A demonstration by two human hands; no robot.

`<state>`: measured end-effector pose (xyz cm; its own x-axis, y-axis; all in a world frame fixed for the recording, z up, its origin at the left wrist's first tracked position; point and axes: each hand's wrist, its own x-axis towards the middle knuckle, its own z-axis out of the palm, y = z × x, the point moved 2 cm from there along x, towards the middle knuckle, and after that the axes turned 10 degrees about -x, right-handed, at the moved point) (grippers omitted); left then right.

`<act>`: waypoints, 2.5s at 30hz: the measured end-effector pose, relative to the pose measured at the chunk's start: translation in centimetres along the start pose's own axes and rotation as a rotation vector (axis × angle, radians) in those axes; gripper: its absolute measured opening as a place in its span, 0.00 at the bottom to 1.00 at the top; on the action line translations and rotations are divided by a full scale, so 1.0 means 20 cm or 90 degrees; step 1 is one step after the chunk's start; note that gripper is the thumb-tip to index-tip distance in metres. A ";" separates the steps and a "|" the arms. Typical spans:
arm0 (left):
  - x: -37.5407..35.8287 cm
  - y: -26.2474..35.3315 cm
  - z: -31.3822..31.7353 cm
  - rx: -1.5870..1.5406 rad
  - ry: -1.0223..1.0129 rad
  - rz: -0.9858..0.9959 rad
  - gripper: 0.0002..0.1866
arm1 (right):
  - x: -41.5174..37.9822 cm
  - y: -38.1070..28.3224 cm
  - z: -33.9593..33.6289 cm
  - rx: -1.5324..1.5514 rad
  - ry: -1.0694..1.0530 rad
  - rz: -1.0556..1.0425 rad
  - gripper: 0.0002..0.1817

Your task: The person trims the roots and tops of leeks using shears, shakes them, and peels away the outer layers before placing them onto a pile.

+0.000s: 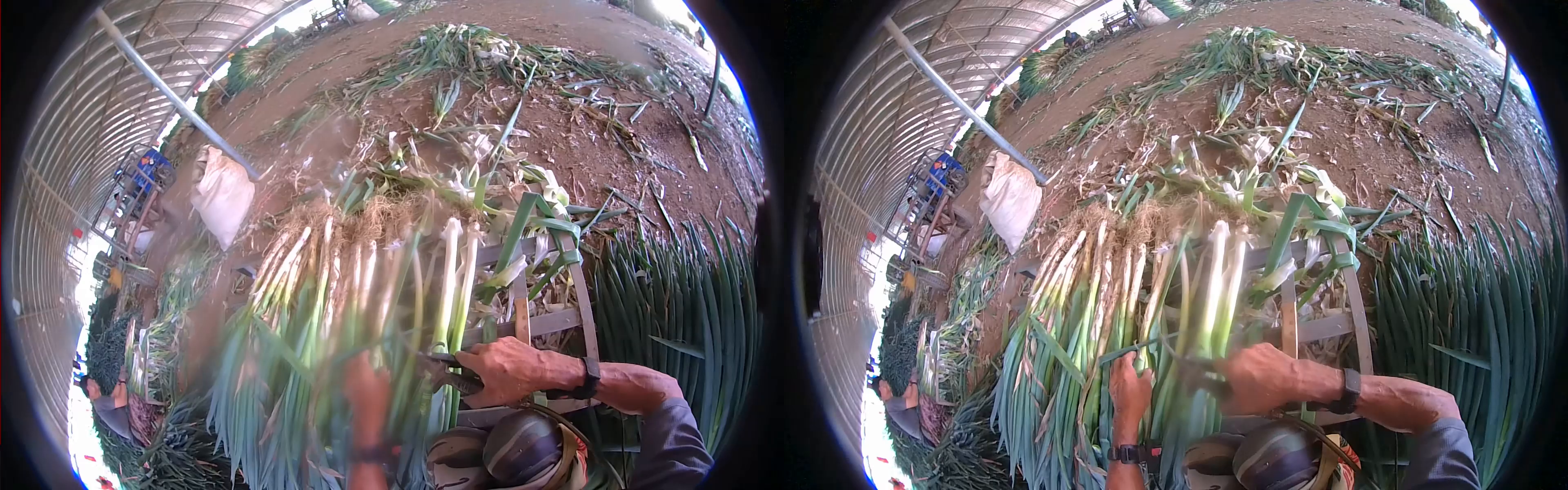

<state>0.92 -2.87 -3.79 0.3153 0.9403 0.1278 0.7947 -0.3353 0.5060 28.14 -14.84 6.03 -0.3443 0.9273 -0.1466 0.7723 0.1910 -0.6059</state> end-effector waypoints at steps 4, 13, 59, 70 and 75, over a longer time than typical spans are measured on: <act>0.03 0.00 0.00 0.053 -0.032 -0.029 0.23 | -0.01 -0.05 -0.03 0.001 -0.030 -0.021 0.30; 0.12 0.07 0.09 -0.049 0.008 -0.021 0.19 | -0.04 -0.09 -0.07 -0.005 -0.020 -0.041 0.31; 0.10 0.13 0.01 -0.053 -0.137 -0.063 0.21 | 0.11 0.11 -0.04 -0.042 0.090 0.098 0.38; -0.10 0.19 0.10 0.028 -0.114 0.020 0.21 | 0.13 0.03 -0.02 -0.035 0.077 0.014 0.29; 0.06 0.16 0.06 0.019 0.091 0.108 0.23 | 0.16 0.02 0.04 -0.127 0.104 -0.022 0.22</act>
<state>4.46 -2.91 -2.96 0.3708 0.8681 0.3301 0.7519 -0.4892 0.4419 27.02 -12.05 4.66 -0.2935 0.9559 0.0091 0.8573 0.2673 -0.4401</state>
